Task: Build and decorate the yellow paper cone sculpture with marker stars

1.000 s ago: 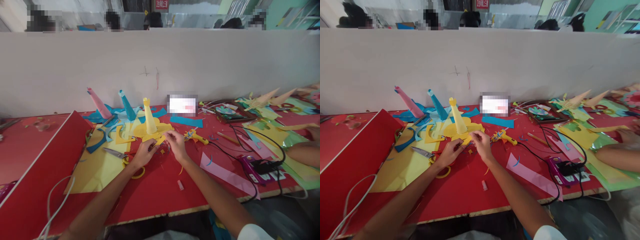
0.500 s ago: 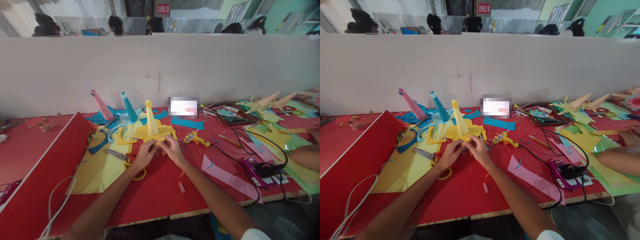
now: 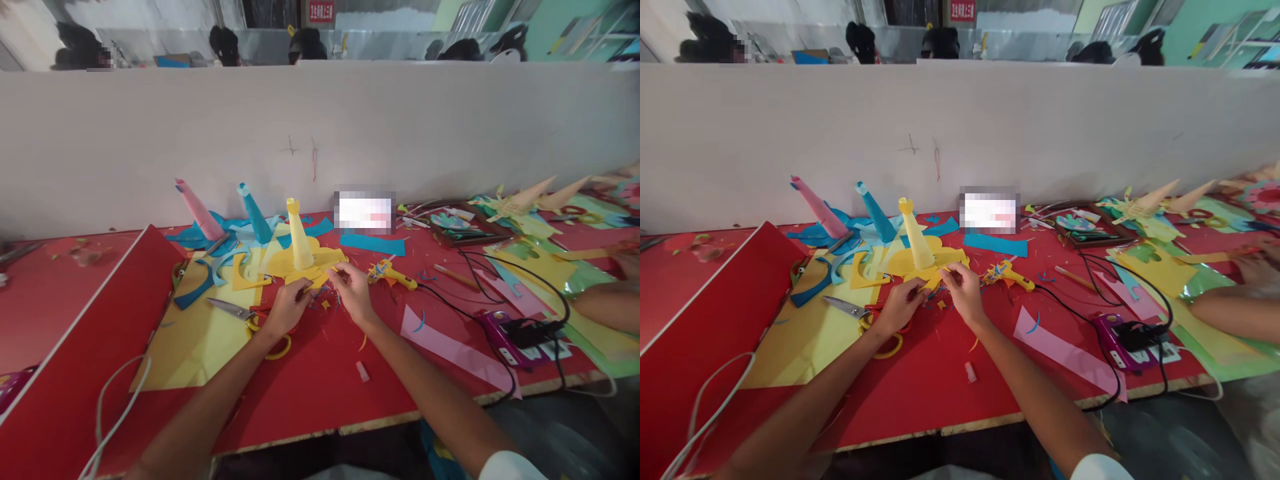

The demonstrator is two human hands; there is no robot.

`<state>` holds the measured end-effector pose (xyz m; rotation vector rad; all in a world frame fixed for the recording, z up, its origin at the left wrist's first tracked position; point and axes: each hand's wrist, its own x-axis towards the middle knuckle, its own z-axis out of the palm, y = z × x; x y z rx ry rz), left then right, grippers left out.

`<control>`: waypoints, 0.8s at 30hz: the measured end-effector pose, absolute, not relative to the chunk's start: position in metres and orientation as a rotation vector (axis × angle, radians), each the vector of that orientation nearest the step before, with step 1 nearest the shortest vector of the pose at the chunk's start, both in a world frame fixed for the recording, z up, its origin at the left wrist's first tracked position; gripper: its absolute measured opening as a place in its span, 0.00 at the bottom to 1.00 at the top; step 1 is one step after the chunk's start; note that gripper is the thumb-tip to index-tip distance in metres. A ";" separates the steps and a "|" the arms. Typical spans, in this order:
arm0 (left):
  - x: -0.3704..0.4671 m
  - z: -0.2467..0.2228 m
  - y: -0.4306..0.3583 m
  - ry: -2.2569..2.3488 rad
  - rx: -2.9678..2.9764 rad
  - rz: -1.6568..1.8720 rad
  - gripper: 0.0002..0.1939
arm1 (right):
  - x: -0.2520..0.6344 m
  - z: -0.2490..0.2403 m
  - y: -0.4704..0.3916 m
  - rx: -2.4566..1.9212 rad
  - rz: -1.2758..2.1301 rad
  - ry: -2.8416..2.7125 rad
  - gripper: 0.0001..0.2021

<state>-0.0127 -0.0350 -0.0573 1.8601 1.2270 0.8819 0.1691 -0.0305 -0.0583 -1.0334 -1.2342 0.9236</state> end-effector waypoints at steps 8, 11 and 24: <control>-0.016 -0.057 -0.035 1.213 1.812 1.007 0.18 | 0.162 -0.064 -0.030 -1.004 1.030 -1.283 0.20; -0.014 -0.054 -0.036 1.157 1.847 0.949 0.17 | 0.160 -0.067 -0.030 -1.002 1.009 -1.368 0.22; -0.014 -0.054 -0.036 1.179 1.878 0.904 0.15 | 0.166 -0.063 -0.030 -0.983 1.046 -1.304 0.21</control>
